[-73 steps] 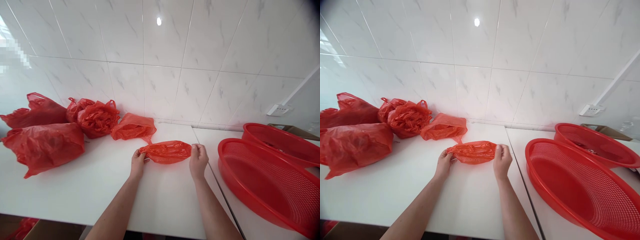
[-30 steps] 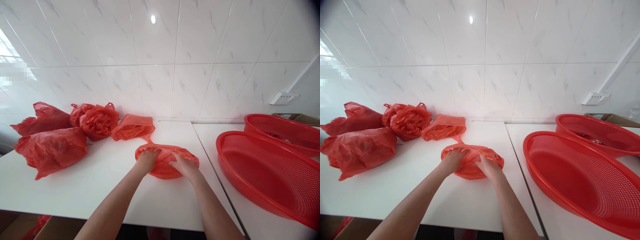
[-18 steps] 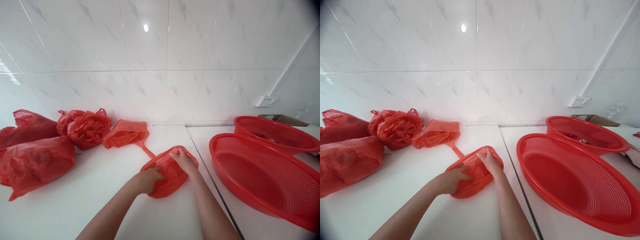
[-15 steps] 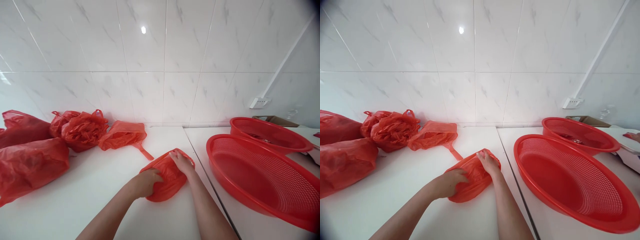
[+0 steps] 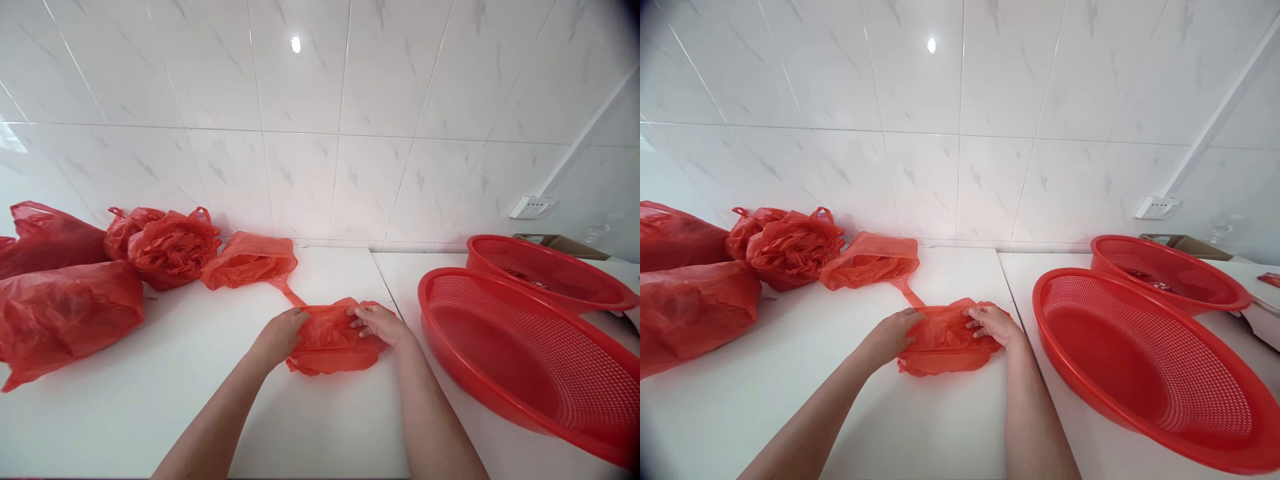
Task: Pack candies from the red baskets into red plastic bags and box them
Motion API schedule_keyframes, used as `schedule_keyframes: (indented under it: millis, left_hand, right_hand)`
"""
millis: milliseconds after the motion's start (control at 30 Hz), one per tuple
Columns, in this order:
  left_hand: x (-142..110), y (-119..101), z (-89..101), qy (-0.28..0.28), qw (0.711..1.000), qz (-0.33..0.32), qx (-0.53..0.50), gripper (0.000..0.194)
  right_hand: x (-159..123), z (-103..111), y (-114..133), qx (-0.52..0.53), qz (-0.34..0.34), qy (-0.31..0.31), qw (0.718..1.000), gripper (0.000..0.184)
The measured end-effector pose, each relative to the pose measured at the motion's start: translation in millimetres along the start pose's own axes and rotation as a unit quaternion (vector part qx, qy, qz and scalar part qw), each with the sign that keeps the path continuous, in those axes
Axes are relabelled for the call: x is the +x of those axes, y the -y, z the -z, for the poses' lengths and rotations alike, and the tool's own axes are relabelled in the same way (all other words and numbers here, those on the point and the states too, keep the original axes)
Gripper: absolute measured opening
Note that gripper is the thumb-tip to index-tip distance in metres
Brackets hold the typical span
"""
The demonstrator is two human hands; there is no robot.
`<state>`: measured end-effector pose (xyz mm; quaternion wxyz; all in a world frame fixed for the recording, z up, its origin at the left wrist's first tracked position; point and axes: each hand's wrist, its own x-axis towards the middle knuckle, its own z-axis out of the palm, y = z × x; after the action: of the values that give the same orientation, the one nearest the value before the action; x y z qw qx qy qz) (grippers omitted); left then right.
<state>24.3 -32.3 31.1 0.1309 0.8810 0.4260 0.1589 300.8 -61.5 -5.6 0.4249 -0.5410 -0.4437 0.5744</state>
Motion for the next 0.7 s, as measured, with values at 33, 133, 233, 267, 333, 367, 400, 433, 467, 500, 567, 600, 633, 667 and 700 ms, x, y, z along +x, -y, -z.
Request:
schedule_keyframes:
  millis: [33,133,233,267,333,367,400,433,467,500,567,600,633,667,700]
  left_hand:
    - [0.7,0.6,-1.3,0.004,1.000,-0.010,-0.006,0.048]
    - [2.3,2.2,-4.5,0.012,0.998,-0.020,-0.052,0.057]
    - [3.2,6.0,-9.5,-0.015,0.990,-0.010,-0.143,0.060]
    - [3.9,8.0,-12.1,-0.040,0.984,0.000,-0.175,0.058]
    - [6.3,12.8,-17.9,-0.110,0.961,0.041,-0.252,0.051]
    - [8.0,15.4,-20.8,-0.147,0.940,0.066,-0.300,0.048]
    - [9.8,17.8,-23.2,-0.184,0.914,0.087,-0.350,0.044]
    - [11.3,19.9,-25.1,-0.219,0.885,0.102,-0.398,0.042]
    - [12.4,21.5,-26.2,-0.250,0.856,0.113,-0.437,0.041]
    - [12.9,22.6,-26.6,-0.274,0.836,0.120,-0.461,0.041]
    - [11.2,22.8,-25.5,-0.305,0.830,0.129,-0.449,0.037]
    - [9.3,21.7,-24.3,-0.314,0.844,0.126,-0.416,0.032]
    - [6.9,19.7,-22.9,-0.318,0.865,0.113,-0.371,0.025]
    - [4.6,16.9,-21.6,-0.318,0.889,0.090,-0.318,0.018]
    - [2.6,13.2,-20.5,-0.312,0.910,0.059,-0.266,0.012]
  right_hand:
    - [-0.5,2.3,-0.8,0.035,0.009,0.038,0.999,0.028]
    - [-1.8,8.3,-2.2,0.103,0.033,0.091,0.990,0.027]
    - [-1.7,12.8,-1.6,0.147,0.042,0.077,0.985,0.025]
    - [-1.3,13.7,-1.2,0.161,0.040,0.067,0.984,0.025]
    - [-0.2,14.6,-0.2,0.188,0.032,0.051,0.980,0.026]
    - [0.4,14.5,0.2,0.199,0.028,0.044,0.979,0.026]
    - [1.1,14.1,0.3,0.206,0.023,0.034,0.978,0.025]
    - [1.9,13.3,0.3,0.207,0.016,0.020,0.978,0.025]
    - [2.6,12.4,0.1,0.202,0.009,0.002,0.979,0.025]
    - [3.2,11.3,-0.2,0.190,0.001,-0.020,0.982,0.024]
    - [4.0,8.9,-0.7,0.160,-0.017,-0.066,0.985,0.025]
    - [4.1,7.8,-0.6,0.146,-0.024,-0.083,0.985,0.027]
    - [3.9,6.7,-0.2,0.135,-0.025,-0.094,0.986,0.027]
    - [3.6,5.5,0.6,0.129,-0.018,-0.097,0.987,0.028]
    - [3.2,4.1,1.6,0.124,-0.004,-0.090,0.988,0.028]
